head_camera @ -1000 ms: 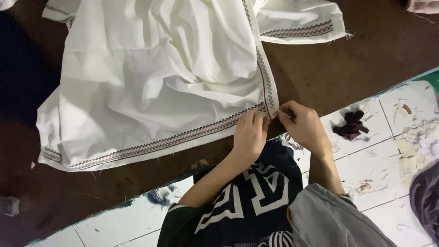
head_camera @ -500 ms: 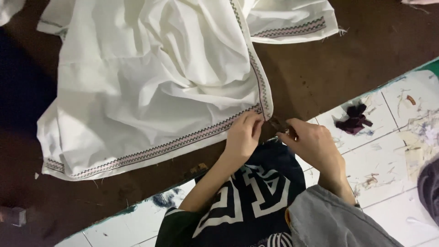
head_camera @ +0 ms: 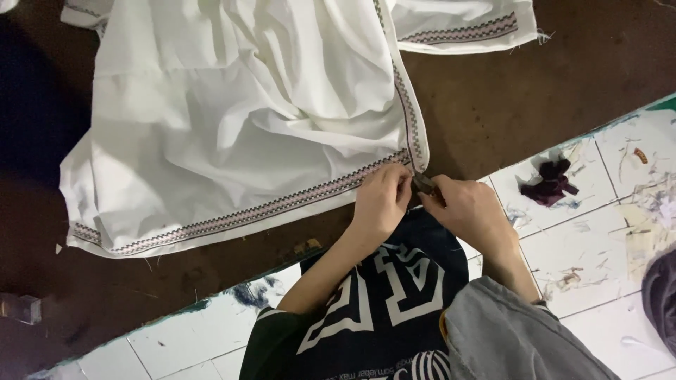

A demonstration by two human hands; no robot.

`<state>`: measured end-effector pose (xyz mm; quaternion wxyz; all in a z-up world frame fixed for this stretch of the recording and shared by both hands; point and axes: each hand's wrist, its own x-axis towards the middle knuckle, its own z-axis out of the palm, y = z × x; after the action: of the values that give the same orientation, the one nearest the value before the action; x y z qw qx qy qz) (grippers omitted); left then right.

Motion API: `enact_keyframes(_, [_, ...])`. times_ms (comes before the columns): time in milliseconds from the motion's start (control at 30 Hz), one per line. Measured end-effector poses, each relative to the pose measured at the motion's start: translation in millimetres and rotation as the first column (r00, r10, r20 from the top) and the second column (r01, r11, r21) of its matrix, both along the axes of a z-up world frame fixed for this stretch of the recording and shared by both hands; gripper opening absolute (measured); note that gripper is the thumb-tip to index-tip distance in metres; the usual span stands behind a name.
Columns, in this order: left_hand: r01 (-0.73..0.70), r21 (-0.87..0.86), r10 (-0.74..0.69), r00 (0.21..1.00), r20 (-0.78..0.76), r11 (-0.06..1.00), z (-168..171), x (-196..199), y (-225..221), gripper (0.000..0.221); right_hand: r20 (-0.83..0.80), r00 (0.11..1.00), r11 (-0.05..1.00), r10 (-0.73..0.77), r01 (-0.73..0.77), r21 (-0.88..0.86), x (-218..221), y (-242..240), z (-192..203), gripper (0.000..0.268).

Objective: Trimming excess threads from a white garment using a hand-held thread trimmer

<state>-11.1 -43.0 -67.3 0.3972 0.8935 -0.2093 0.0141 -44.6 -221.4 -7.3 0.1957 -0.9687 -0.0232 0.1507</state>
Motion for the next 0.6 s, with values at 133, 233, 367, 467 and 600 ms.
enact_keyframes(133, [0.018, -0.001, -0.018, 0.999, 0.031, 1.000, 3, 2, -2, 0.004, 0.009, 1.000, 0.999, -0.009, 0.009, -0.033, -5, 1, -10, 0.025])
enact_keyframes(233, [0.026, 0.011, -0.027, 0.998, 0.064, 1.000, -4, 3, -2, 0.005, 0.023, 1.000, 0.999, 0.001, 0.000, -0.044, -9, -1, -16, 0.023])
enact_keyframes(367, [-0.001, 0.026, -0.002, 0.991, 0.135, 1.000, -20, -11, -21, 0.006, 0.108, 0.993, 0.999, -0.042, 0.044, -0.015, -11, -24, -8, 0.023])
enact_keyframes(467, [0.158, -0.089, -0.136, 0.967, 0.217, 0.983, -14, -35, -57, 0.016, 0.220, 0.964, 0.977, -0.148, 0.177, -0.120, -12, -39, 9, 0.030])
enact_keyframes(600, [0.812, -0.185, -0.832, 0.541, -0.122, 0.554, -14, -68, -90, 0.053, 0.482, 0.850, 0.972, -0.215, 0.137, 0.193, -6, -25, 53, 0.028])
